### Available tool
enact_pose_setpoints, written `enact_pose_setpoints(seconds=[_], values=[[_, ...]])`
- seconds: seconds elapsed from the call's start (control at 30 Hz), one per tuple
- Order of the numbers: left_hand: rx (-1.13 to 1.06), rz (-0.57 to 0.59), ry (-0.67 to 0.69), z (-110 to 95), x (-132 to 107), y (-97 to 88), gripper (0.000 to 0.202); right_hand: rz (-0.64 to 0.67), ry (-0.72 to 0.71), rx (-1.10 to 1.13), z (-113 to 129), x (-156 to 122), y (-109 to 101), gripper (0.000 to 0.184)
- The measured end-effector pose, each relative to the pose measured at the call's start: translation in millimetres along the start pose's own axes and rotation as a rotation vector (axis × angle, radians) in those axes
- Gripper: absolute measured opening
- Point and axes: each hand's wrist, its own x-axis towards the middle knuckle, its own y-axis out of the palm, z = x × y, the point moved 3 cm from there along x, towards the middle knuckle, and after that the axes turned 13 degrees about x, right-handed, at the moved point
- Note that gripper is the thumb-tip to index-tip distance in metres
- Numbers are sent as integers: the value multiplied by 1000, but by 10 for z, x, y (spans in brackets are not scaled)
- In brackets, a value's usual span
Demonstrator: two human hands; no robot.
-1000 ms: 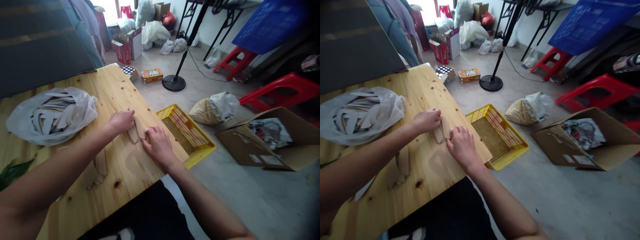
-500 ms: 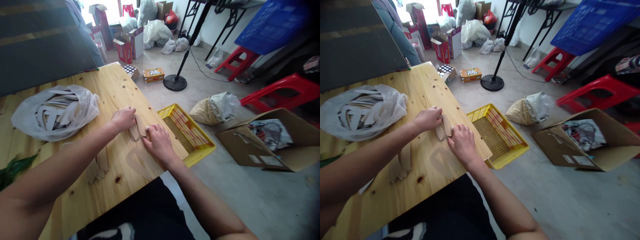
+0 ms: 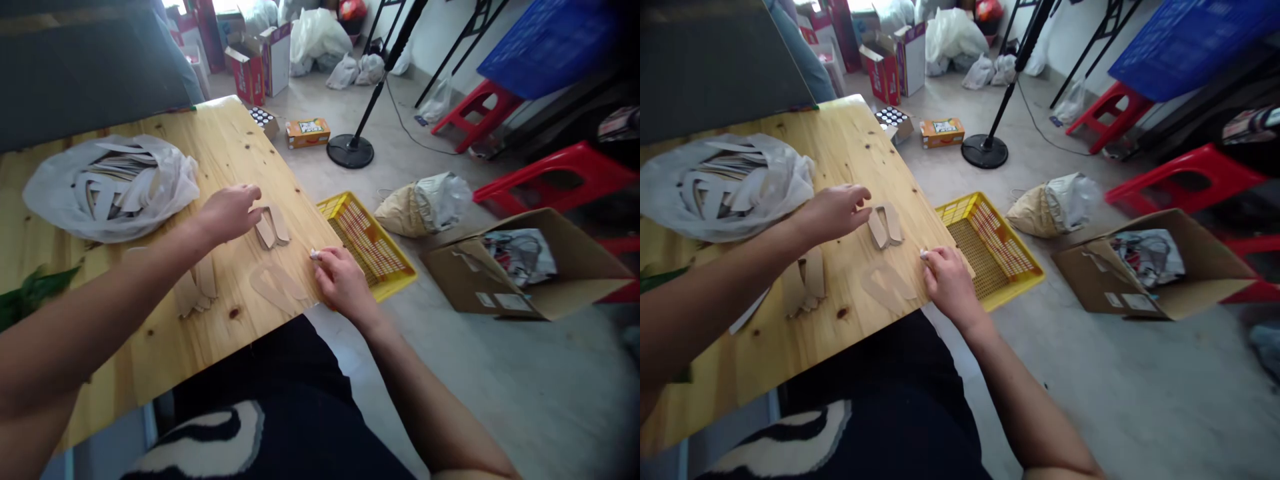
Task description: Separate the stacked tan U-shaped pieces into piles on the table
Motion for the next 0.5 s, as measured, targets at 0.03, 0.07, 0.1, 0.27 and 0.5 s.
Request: enact_pose_setpoints(seconds=[0.03, 0.07, 0.1, 0.27, 0.5], values=[[-32, -46, 24, -25, -168, -37, 33, 0, -22, 1, 12, -65, -13, 23], [-68, -86, 56, -63, -355, -63, 31, 1, -45, 1, 25, -129, -19, 25], [-114, -122, 94, -113, -556, -78, 29, 3, -64, 2, 37, -192, -17, 25], [-437, -241, 157, -431, -1527, -29, 19, -44, -115, 30, 96, -432, 23, 21], [-1101, -31, -89, -780, -2122, 3, 17, 4, -157, 422, 481, -652, 38, 21]])
